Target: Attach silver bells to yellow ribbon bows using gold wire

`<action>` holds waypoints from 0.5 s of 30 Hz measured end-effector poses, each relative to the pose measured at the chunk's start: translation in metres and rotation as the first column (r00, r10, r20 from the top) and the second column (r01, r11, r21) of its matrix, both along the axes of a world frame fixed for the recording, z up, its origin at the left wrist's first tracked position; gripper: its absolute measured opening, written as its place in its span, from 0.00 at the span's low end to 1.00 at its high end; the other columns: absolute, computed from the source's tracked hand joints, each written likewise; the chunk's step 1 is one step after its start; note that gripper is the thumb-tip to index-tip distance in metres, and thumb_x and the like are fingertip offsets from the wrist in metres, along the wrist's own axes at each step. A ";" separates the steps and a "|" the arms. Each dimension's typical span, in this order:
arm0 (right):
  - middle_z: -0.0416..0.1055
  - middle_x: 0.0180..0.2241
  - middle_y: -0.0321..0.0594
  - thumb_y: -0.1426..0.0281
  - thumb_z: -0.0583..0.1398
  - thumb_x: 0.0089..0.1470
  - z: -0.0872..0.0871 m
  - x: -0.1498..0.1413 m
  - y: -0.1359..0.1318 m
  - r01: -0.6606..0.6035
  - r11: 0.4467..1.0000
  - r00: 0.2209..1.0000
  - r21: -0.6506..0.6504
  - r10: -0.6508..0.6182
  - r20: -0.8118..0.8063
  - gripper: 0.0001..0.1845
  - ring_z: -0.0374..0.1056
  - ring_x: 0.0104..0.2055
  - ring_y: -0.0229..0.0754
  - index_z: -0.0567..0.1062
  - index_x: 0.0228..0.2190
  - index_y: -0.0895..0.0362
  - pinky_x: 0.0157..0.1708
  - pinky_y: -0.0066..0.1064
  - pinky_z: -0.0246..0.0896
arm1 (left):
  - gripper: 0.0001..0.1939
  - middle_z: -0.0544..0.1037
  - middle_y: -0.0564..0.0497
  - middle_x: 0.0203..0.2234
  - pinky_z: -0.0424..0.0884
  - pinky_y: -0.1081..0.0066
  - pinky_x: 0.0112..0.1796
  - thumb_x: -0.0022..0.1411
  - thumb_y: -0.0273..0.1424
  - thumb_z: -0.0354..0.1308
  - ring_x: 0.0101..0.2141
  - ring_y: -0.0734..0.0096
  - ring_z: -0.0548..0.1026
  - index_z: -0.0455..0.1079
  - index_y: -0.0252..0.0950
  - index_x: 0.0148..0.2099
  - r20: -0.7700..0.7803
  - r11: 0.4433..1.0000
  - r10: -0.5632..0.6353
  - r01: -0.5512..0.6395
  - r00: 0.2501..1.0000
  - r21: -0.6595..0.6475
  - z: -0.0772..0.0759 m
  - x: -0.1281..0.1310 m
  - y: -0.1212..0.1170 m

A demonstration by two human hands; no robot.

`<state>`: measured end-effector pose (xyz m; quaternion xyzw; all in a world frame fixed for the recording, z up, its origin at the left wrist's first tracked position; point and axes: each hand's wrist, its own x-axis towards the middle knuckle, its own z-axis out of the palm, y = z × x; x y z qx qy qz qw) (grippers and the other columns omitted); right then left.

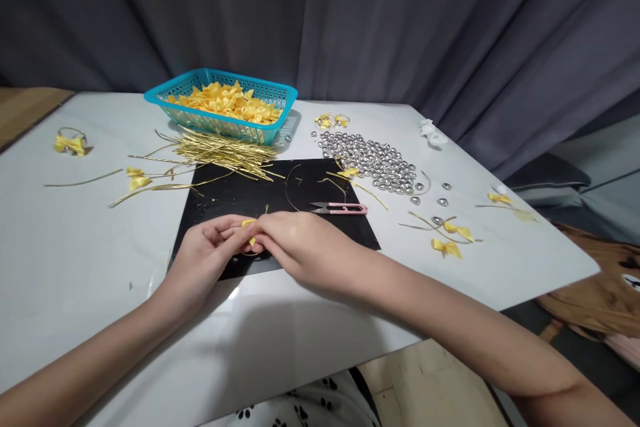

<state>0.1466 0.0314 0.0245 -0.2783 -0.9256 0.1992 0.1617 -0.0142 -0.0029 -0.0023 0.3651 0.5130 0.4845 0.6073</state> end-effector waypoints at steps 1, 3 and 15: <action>0.72 0.33 0.42 0.74 0.49 0.60 -0.004 0.001 -0.001 0.004 0.999 1.000 0.037 -0.005 0.006 0.11 0.67 0.34 0.35 0.71 0.35 0.62 0.34 0.25 0.60 | 0.06 0.76 0.54 0.19 0.68 0.82 0.27 0.53 0.29 0.61 0.22 0.81 0.72 0.72 0.29 0.31 0.008 1.000 0.000 0.000 1.000 -0.003 0.000 0.000 0.000; 0.72 0.34 0.43 0.74 0.48 0.60 -0.009 0.004 -0.002 -0.009 0.995 1.000 0.103 0.008 0.011 0.12 0.68 0.35 0.36 0.71 0.36 0.62 0.34 0.25 0.61 | 0.07 0.76 0.54 0.19 0.68 0.82 0.28 0.53 0.30 0.61 0.23 0.81 0.73 0.72 0.29 0.31 0.022 1.000 -0.004 0.004 1.000 -0.004 -0.001 0.000 0.000; 0.71 0.33 0.43 0.77 0.47 0.60 -0.016 0.006 -0.005 -0.137 0.906 0.983 0.400 0.074 0.169 0.12 0.65 0.28 0.32 0.68 0.40 0.64 0.22 0.24 0.53 | 0.06 0.76 0.54 0.18 0.67 0.84 0.26 0.53 0.28 0.61 0.22 0.82 0.72 0.72 0.29 0.31 0.039 1.000 0.002 -0.003 0.999 0.004 -0.001 0.000 0.001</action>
